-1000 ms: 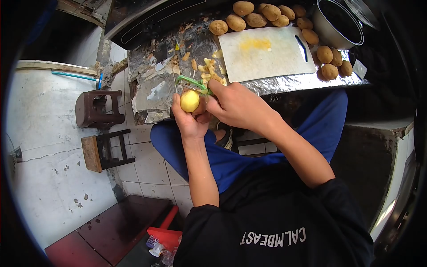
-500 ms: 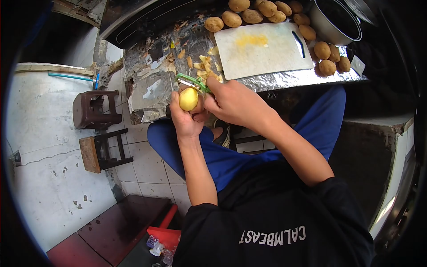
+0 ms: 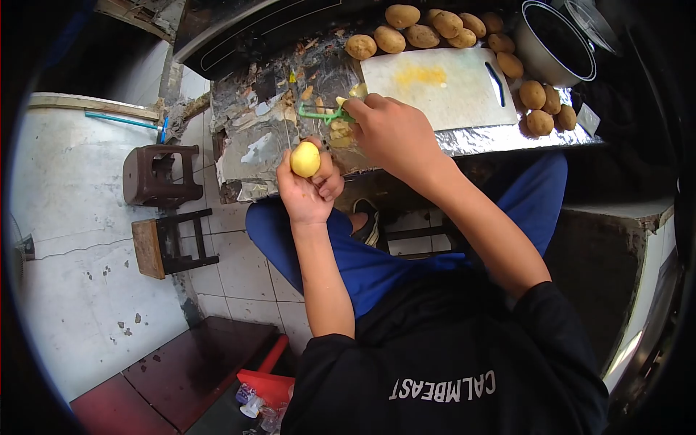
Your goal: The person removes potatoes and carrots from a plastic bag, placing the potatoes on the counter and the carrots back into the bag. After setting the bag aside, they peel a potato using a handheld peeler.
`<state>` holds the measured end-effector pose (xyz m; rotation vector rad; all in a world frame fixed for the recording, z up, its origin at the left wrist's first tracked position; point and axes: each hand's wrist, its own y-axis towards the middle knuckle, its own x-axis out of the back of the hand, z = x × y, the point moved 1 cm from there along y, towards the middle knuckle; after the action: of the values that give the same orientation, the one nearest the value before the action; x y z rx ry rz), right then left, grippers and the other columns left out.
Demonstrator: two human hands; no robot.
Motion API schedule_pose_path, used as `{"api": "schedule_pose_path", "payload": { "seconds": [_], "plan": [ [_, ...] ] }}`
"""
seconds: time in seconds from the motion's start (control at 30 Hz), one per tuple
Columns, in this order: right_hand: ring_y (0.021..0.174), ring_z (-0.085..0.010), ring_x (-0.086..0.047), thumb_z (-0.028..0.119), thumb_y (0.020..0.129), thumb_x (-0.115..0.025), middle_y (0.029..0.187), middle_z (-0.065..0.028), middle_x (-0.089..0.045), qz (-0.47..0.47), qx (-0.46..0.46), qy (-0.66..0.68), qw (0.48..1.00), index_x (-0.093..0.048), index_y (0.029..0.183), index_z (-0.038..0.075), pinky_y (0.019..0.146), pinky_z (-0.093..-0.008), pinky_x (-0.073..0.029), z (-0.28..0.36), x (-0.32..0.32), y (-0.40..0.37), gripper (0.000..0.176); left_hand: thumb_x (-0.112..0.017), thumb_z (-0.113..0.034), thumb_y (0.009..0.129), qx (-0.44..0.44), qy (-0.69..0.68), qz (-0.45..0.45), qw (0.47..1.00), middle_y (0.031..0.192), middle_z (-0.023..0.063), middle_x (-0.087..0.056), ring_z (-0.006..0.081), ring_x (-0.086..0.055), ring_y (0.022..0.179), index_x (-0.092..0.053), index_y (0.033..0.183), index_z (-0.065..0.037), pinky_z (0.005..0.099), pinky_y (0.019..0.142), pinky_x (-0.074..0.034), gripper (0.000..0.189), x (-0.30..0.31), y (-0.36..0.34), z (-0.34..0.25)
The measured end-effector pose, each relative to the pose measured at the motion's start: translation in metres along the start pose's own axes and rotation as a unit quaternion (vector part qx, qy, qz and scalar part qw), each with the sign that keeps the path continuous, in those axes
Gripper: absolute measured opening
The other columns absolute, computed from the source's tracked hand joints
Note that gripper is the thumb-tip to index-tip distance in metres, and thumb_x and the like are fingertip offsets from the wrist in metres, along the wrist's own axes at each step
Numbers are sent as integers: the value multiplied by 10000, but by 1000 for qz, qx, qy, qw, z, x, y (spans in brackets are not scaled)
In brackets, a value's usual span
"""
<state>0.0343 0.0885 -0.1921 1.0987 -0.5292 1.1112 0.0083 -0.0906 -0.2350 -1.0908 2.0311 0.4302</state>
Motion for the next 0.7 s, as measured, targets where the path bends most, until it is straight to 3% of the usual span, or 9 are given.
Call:
{"api": "schedule_pose_path", "payload": {
  "seconds": [0.1,0.17,0.2,0.27,0.3,0.33,0.47,0.57,0.7],
  "plan": [
    [725,-347,-670,162,816,-634,821,-151,-648,-16,5,19,1000,-649,980,18,624,-418,-542,-3,6,4,219,-308,-470,1016,-12,-54,-17,998,659,12,-427,108,-375,499,-475,1308,-31,218,439,-302,553,-12,0,2],
    [722,-360,-667,165,826,-631,813,-167,-653,-38,1,51,998,-650,980,16,633,-432,-539,-5,9,6,215,-478,-350,1007,-101,85,-80,988,796,48,-554,116,-506,627,-477,1315,-4,215,530,-412,464,-23,0,2],
    [721,-371,-662,171,840,-630,812,-181,-657,-16,-26,100,994,-645,994,16,642,-450,-533,-8,9,6,219,-478,-350,1007,-103,84,-80,988,796,48,-554,116,-506,627,-477,1315,-4,215,530,-412,464,-20,-1,1],
    [721,-382,-656,178,854,-629,811,-195,-661,6,-52,147,988,-640,1008,16,650,-468,-527,-9,18,6,223,-643,-155,937,-168,326,-98,925,936,77,-624,114,-586,784,-491,1320,29,228,668,-500,451,-17,-3,-3],
    [721,-387,-653,187,869,-627,810,-202,-662,43,-64,173,982,-631,1022,17,651,-478,-522,-8,24,4,229,-720,-18,852,-158,335,-134,919,1017,79,-637,104,-604,870,-535,1285,53,240,754,-526,476,-15,-5,-4],
    [721,-392,-649,196,883,-625,809,-210,-664,81,-77,199,974,-623,1036,18,652,-488,-516,-5,29,-1,235,-720,-18,852,-158,333,-137,919,1017,79,-637,104,-604,870,-535,1285,53,240,754,-526,476,-18,-7,-5],
    [692,-378,-648,207,890,-637,800,-181,-664,88,-26,195,976,-611,1042,34,622,-467,-517,-5,26,-24,232,-739,9,825,-181,384,-162,891,1025,74,-649,98,-609,889,-568,1249,71,233,768,-523,462,-22,-8,-3],
    [630,-346,-639,208,890,-652,761,-133,-646,18,47,184,982,-595,1026,59,558,-421,-513,-1,21,-35,210,-741,24,816,-181,416,-165,876,1033,81,-657,99,-613,891,-583,1232,75,238,774,-522,448,-25,-9,-1],
    [620,-343,-636,228,896,-649,737,-117,-635,12,56,166,985,-580,1029,66,515,-429,-499,9,17,-43,221,-739,24,817,-207,451,-151,855,1032,82,-665,117,-620,906,-597,1221,67,254,800,-522,430,-24,-10,4]
  ]
}}
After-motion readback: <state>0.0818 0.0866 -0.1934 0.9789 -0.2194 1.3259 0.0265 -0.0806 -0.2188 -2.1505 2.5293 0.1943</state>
